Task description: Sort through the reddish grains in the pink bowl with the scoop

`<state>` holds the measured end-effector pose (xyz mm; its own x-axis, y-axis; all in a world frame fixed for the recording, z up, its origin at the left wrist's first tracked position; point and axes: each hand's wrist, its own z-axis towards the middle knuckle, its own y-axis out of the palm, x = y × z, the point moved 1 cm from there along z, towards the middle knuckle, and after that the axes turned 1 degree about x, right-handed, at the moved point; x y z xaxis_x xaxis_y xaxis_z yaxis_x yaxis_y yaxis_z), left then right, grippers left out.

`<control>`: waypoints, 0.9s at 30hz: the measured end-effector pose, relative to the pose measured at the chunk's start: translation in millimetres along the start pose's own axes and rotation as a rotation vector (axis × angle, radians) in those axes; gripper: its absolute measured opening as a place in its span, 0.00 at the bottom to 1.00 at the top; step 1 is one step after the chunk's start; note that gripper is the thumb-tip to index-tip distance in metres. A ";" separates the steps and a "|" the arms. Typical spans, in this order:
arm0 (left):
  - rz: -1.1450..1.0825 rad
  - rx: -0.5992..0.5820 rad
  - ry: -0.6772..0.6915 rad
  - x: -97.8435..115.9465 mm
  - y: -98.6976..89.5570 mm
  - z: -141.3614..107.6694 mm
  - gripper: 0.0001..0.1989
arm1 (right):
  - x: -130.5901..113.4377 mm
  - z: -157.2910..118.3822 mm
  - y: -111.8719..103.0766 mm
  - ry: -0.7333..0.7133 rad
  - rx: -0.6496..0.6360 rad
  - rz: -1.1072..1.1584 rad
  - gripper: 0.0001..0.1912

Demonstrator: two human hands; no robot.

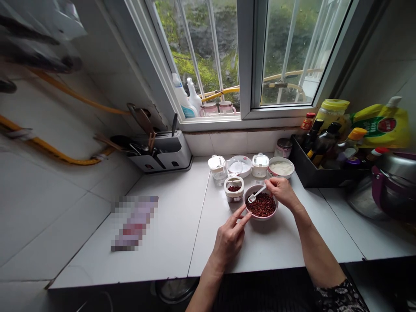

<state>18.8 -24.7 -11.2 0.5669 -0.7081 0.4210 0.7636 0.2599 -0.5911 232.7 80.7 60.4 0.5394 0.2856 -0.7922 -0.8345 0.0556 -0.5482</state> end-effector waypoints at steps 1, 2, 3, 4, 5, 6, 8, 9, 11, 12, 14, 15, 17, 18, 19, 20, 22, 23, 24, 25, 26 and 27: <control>0.003 0.000 -0.001 0.0 0.1 0.0 0.32 | 0.5 0.6 0.7 0.014 0.010 0.026 0.24; 0.006 -0.001 -0.005 0.0 0.3 -0.1 0.32 | 0.8 1.3 1.7 0.030 0.025 0.054 0.24; 0.010 -0.002 -0.007 0.0 0.5 -0.3 0.31 | 0.8 2.1 3.1 0.047 0.047 0.083 0.25; 0.012 -0.001 -0.007 0.0 0.8 -0.5 0.31 | 0.4 2.9 4.9 0.062 0.078 0.112 0.26; 0.012 0.000 -0.007 0.0 0.9 -0.7 0.31 | -0.4 3.7 7.1 0.071 0.115 0.138 0.27; 0.012 0.003 -0.007 0.0 1.0 -0.8 0.31 | -1.8 4.3 9.7 0.074 0.155 0.158 0.27; 0.011 0.007 -0.007 0.1 1.0 -0.9 0.30 | -6.3 4.8 16.0 0.061 0.211 0.180 0.28; 0.009 0.005 -0.008 0.3 1.0 -0.9 0.30 | -9.1 4.6 19.4 0.047 0.226 0.178 0.28; 0.009 0.003 -0.010 0.7 0.8 -0.7 0.30 | -15.3 3.2 26.3 -0.002 0.238 0.135 0.26; 0.010 0.004 -0.009 0.9 0.8 -0.6 0.30 | -18.4 2.2 29.3 -0.041 0.248 0.088 0.26; 0.013 0.005 -0.011 1.0 0.9 -0.7 0.30 | -24.3 -0.3 34.2 -0.158 0.291 -0.062 0.24; 0.012 0.006 -0.012 0.9 1.1 -0.9 0.30 | -27.0 -1.7 36.2 -0.235 0.310 -0.151 0.24; 0.012 0.004 -0.014 0.4 1.5 -1.4 0.31 | -31.7 -4.4 39.5 -0.399 0.314 -0.318 0.22; 0.013 0.004 -0.014 0.1 1.6 -1.6 0.31 | -33.7 -5.6 40.6 -0.472 0.299 -0.380 0.22; 0.016 0.006 -0.013 -0.1 1.5 -1.8 0.31 | -35.5 -6.6 41.2 -0.530 0.281 -0.423 0.22; 0.021 0.005 -0.012 -0.3 1.4 -2.0 0.31 | -36.9 -7.5 41.0 -0.568 0.269 -0.448 0.22; 0.031 -0.001 -0.012 -0.4 0.9 -2.0 0.31 | -38.1 -8.3 37.7 -0.581 0.283 -0.448 0.21; 0.033 -0.005 -0.012 -0.3 0.7 -1.9 0.31 | -37.6 -8.2 34.5 -0.562 0.306 -0.428 0.21; 0.034 -0.011 -0.014 -0.2 0.5 -1.7 0.31 | -36.0 -7.8 30.3 -0.528 0.331 -0.399 0.20; 0.034 -0.016 -0.016 -0.1 0.3 -1.5 0.31 | -33.3 -7.2 25.3 -0.489 0.353 -0.366 0.20; 0.030 -0.018 -0.016 0.0 0.1 -1.3 0.31 | -29.6 -6.3 19.6 -0.448 0.370 -0.333 0.21; 0.024 -0.016 -0.016 0.1 -0.1 -1.0 0.31 | -25.0 -5.1 13.7 -0.402 0.368 -0.305 0.20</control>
<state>18.4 -25.5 -11.8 0.5899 -0.6912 0.4175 0.7447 0.2659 -0.6122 208.4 69.5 71.3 0.7349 0.5384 -0.4124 -0.6721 0.4967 -0.5491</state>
